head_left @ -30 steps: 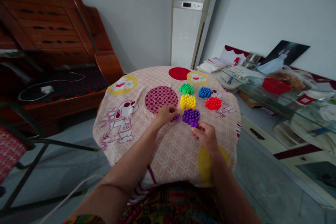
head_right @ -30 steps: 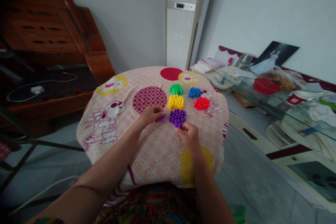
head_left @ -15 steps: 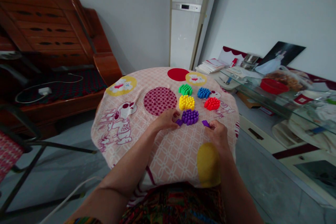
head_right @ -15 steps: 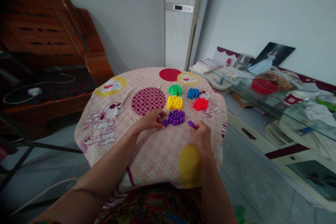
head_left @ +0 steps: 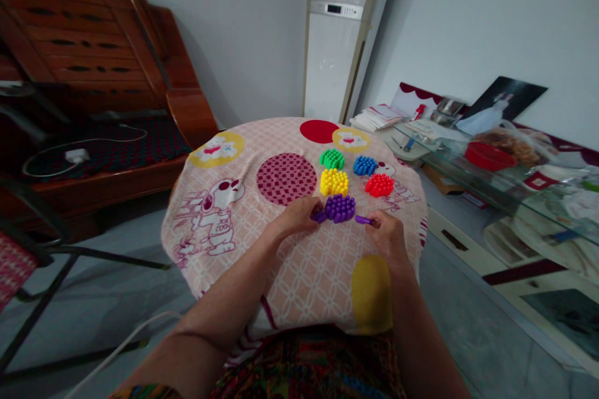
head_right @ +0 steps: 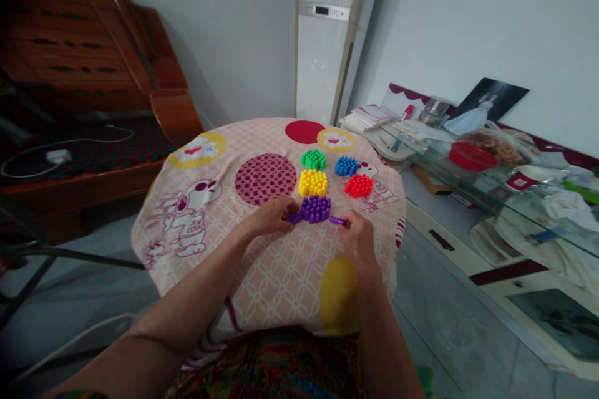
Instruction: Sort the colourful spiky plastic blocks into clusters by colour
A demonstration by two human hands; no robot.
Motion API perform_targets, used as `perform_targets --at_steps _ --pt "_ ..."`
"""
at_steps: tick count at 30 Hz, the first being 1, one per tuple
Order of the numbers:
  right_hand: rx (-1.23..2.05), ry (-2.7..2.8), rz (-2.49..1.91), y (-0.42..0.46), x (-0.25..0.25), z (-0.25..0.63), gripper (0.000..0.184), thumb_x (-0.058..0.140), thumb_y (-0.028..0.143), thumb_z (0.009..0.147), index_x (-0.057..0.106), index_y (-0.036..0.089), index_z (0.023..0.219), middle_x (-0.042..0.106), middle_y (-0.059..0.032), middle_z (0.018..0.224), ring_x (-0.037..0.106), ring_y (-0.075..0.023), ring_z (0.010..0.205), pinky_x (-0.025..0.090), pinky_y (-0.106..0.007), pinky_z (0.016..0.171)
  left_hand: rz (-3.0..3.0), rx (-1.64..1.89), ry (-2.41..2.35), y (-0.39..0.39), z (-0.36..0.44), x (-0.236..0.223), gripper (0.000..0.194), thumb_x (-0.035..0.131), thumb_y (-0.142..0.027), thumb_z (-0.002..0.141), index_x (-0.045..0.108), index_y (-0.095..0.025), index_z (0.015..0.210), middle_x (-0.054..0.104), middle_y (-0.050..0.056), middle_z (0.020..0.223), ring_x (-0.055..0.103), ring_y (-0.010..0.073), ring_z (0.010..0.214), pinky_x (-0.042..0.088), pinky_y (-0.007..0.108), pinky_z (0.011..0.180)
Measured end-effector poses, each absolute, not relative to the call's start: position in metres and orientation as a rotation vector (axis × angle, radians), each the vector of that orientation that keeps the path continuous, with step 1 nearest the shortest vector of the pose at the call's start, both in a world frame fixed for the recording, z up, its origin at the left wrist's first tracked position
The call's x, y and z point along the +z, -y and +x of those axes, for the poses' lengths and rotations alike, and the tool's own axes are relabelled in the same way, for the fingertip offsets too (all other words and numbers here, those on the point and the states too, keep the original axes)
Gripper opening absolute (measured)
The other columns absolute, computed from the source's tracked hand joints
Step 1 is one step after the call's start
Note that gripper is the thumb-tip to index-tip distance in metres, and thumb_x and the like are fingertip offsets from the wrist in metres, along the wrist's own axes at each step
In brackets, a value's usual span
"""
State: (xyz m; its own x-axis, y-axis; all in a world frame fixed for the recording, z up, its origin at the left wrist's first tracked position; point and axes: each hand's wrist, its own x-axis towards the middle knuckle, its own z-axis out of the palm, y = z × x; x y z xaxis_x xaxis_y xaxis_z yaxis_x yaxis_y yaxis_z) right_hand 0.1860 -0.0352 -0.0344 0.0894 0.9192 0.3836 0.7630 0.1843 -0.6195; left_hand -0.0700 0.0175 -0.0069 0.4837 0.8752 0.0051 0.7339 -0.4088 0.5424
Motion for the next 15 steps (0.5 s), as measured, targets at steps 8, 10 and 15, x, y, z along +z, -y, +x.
perform_targets --at_steps 8,10,15 --pt "0.116 1.921 -1.44 0.028 -0.032 0.171 0.025 0.049 0.01 0.071 0.069 0.018 0.084 0.066 -0.0082 0.083 0.061 -0.0209 0.08 0.048 -0.031 0.074 2.22 0.42 -1.315 -0.016 -0.069 -0.005 0.041 0.063 -0.01 0.067 0.063 -0.015 0.107 0.07 0.004 0.09 0.064 0.0182 0.08 0.044 0.026 0.068" --pt "0.172 1.891 -1.42 0.027 -0.034 0.17 0.029 0.049 0.011 0.071 0.07 0.017 0.09 0.067 -0.0084 0.085 0.062 -0.0203 0.079 0.049 -0.03 0.074 2.204 0.42 -1.334 -0.015 -0.069 -0.004 0.041 0.063 -0.01 0.067 0.062 -0.015 0.108 0.07 0.004 0.088 0.064 0.0182 0.08 0.044 0.025 0.068" --pt "0.37 1.759 -1.448 0.028 -0.042 0.17 0.03 0.055 0.019 0.072 0.068 0.016 0.099 0.07 -0.0076 0.086 0.065 -0.0207 0.074 0.053 -0.033 0.072 2.264 0.397 -1.395 -0.012 -0.067 -0.006 0.045 0.065 -0.013 0.069 0.059 -0.017 0.113 0.071 0.006 0.095 0.066 0.0211 0.084 0.044 0.027 0.071"
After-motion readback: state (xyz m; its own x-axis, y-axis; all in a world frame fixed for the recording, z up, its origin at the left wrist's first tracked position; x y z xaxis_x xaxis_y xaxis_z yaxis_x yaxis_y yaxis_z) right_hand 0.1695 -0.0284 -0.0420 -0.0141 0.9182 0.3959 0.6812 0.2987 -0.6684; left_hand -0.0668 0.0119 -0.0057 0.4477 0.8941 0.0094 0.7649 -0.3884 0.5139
